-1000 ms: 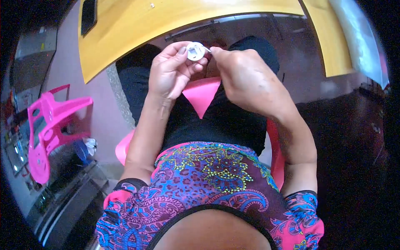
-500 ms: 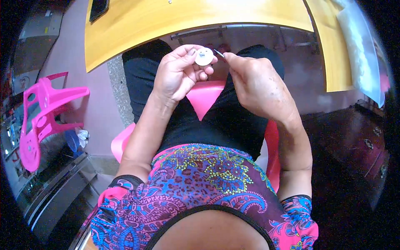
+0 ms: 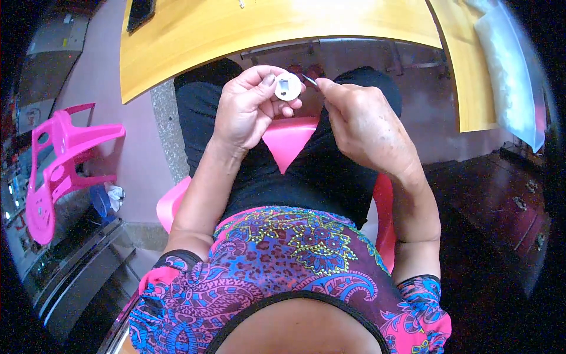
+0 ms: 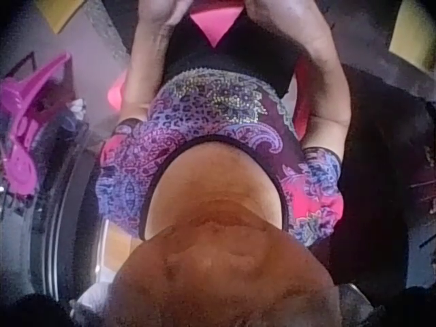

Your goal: The person uses a small tool to scrape the inner surface of a white plastic component before gathering more pieces from a bin to continue the task.

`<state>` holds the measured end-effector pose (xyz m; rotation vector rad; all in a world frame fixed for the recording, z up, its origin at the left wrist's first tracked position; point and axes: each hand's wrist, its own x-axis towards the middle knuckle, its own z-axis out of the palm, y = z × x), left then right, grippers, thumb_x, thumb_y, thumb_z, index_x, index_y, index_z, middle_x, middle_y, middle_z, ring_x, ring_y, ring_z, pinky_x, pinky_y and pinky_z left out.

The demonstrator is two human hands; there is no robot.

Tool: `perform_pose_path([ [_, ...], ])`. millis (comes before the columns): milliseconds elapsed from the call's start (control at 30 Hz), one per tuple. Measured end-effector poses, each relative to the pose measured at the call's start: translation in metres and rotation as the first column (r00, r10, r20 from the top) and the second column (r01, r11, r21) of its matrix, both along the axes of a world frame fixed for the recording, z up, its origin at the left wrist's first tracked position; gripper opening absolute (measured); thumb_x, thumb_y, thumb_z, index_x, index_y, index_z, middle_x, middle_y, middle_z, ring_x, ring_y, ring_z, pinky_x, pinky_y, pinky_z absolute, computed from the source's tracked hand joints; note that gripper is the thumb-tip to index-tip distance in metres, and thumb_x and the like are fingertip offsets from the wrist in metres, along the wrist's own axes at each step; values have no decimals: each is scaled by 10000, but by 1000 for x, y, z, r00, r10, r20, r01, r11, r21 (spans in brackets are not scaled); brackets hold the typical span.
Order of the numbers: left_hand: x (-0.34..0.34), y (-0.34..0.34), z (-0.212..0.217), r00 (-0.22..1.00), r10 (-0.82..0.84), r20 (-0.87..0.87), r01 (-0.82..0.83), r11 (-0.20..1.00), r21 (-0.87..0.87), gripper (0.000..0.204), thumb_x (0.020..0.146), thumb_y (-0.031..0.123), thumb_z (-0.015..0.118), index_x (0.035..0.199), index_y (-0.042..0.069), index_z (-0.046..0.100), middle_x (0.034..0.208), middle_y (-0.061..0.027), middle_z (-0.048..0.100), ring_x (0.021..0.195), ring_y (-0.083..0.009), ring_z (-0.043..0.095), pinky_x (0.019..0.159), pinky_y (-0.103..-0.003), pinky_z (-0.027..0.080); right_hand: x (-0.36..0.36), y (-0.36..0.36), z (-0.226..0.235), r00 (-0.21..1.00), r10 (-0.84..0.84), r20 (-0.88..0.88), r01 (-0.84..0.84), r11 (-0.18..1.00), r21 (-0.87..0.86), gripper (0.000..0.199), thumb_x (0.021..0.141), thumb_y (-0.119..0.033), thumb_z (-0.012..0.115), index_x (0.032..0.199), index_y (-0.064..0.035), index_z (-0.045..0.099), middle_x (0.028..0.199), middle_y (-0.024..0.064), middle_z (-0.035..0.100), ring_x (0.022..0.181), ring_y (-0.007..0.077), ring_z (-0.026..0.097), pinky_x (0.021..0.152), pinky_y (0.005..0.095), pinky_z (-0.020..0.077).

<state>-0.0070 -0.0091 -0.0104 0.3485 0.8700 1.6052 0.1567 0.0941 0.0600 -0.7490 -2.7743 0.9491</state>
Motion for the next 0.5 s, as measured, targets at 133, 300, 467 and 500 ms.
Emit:
perform_pose_path([
  [133, 0, -1, 2, 1000, 14, -16, -14, 1000, -7, 211, 945, 104, 454, 1034, -54, 561, 929, -199, 642, 734, -252, 654, 607, -301, 545, 0, 0, 2, 999, -12, -30, 12, 1000, -2, 153, 784, -45, 489, 872, 51, 569, 737, 275, 609, 721, 404, 629, 662, 473, 516],
  [300, 0, -2, 4, 999, -8, 32, 8, 1000, 20, 199, 938, 99, 479, 1037, -49, 566, 922, -186, 644, 731, -243, 652, 616, -299, 547, 1, -2, 2, 1000, -7, -29, 7, 1000, -3, 156, 790, -37, 488, 893, 55, 562, 737, 268, 606, 711, 412, 623, 657, 473, 512],
  [467, 4, -4, 5, 998, 55, -19, -54, 996, 72, 178, 917, 84, 533, 1039, -39, 577, 934, -165, 643, 782, -225, 643, 650, -292, 549, 4, -3, 6, 1000, -13, 19, 13, 1000, -5, 263, 807, 34, 490, 1053, 71, 573, 803, 257, 600, 757, 399, 614, 659, 417, 491],
  [500, 5, -4, 4, 998, 56, -20, -54, 996, 73, 178, 917, 84, 533, 1039, -39, 577, 934, -165, 643, 782, -225, 643, 650, -292, 549, 5, -4, 6, 1000, -15, 3, 15, 1000, -4, 262, 806, 36, 491, 1051, 72, 574, 802, 255, 600, 755, 399, 613, 659, 418, 490],
])
